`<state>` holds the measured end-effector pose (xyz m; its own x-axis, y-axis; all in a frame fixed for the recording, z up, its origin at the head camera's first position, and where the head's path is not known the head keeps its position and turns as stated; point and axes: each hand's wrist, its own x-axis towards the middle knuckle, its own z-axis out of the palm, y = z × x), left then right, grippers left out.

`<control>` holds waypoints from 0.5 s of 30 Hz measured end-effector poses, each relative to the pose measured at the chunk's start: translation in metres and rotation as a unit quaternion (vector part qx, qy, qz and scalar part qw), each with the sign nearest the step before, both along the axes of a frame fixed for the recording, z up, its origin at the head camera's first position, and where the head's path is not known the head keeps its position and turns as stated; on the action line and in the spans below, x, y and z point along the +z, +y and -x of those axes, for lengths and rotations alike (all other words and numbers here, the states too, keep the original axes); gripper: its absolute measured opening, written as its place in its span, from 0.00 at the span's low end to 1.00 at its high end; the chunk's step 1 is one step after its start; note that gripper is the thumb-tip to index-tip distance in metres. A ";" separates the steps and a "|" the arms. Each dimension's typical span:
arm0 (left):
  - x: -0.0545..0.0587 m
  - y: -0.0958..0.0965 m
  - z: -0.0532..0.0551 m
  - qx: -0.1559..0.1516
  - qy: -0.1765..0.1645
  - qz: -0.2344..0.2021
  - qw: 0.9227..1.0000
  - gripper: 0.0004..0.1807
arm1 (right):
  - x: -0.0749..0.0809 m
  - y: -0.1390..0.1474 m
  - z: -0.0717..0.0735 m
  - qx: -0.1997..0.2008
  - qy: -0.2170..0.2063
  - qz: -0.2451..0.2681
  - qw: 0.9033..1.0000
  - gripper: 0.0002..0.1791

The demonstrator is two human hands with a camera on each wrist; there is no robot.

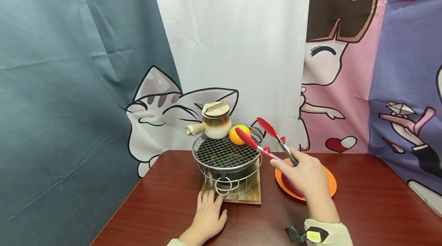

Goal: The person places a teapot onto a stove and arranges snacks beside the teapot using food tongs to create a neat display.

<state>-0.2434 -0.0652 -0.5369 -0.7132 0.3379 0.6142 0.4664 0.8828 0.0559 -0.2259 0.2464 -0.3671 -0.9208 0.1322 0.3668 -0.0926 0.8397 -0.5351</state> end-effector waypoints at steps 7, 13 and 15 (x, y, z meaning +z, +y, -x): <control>-0.005 -0.001 -0.002 0.001 0.004 0.001 1.000 0.30 | -0.008 0.031 0.000 -0.019 -0.006 -0.023 1.000 0.51; -0.004 -0.002 -0.006 0.006 -0.005 0.006 1.000 0.28 | -0.017 0.071 0.000 -0.044 -0.051 -0.035 0.997 0.54; -0.004 -0.002 -0.007 0.007 -0.011 0.008 1.000 0.28 | -0.020 0.084 0.000 -0.050 -0.070 -0.041 0.995 0.56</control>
